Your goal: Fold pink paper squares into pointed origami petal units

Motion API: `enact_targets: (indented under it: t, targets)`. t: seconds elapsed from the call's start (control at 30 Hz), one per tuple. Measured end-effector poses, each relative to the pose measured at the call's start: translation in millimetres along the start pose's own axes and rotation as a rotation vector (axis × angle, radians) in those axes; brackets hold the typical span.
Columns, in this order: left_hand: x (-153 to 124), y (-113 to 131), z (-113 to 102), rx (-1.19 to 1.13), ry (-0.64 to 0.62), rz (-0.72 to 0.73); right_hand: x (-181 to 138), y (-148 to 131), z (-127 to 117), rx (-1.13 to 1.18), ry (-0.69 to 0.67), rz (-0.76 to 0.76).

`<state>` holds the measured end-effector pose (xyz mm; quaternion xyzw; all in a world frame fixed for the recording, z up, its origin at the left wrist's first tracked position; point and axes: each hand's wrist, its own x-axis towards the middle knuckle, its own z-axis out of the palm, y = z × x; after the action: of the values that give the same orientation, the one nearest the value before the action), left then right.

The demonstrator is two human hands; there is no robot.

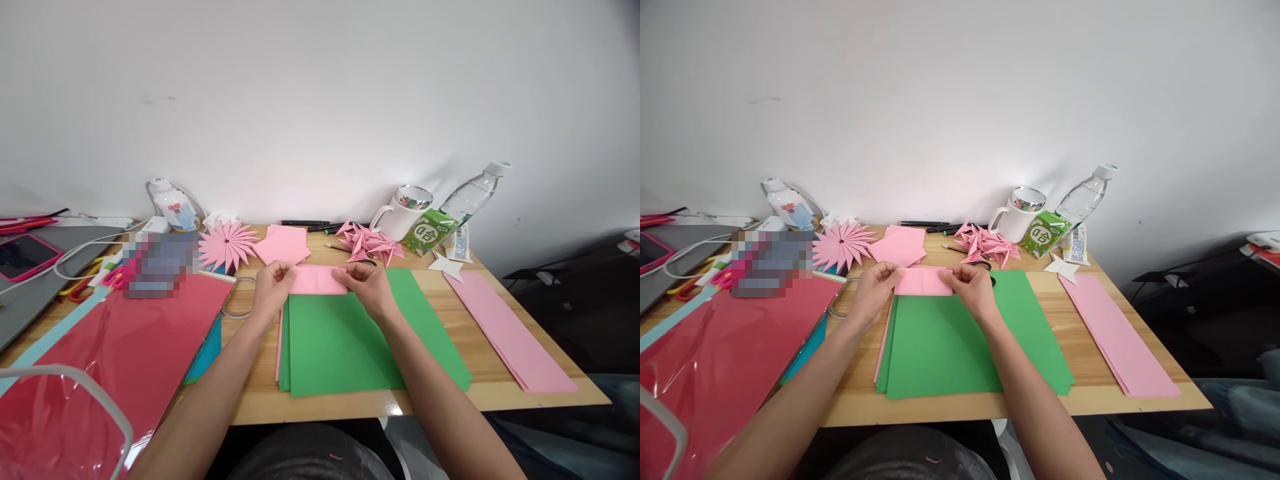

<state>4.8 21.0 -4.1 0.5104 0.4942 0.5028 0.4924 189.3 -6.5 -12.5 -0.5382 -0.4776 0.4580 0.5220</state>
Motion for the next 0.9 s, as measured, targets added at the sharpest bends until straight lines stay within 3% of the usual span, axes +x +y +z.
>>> enact_targets:
  t: [0.13, 0.27, 0.53, 0.77, 0.9]
  targets:
    - [2, -4, -2, 0.271, -0.061, 0.027, 1, -1, -8, -0.124, -0.058, 0.023]
    - [0, -11, -2, 0.655, -0.162, 0.055, 1, -5, -15, -0.463, -0.211, 0.133]
    - [-15, -10, 3, 0.905, -0.229, 0.096, -3, -12, -5, -1.092, -0.2, 0.102]
    - [-23, 0, 7, 1.122, -0.328, 0.142, -12, -16, 7, -1.288, -0.155, 0.169]
    - [-27, 3, 10, 1.213, -0.355, 0.182, -17, -18, 12, -1.31, -0.128, 0.065]
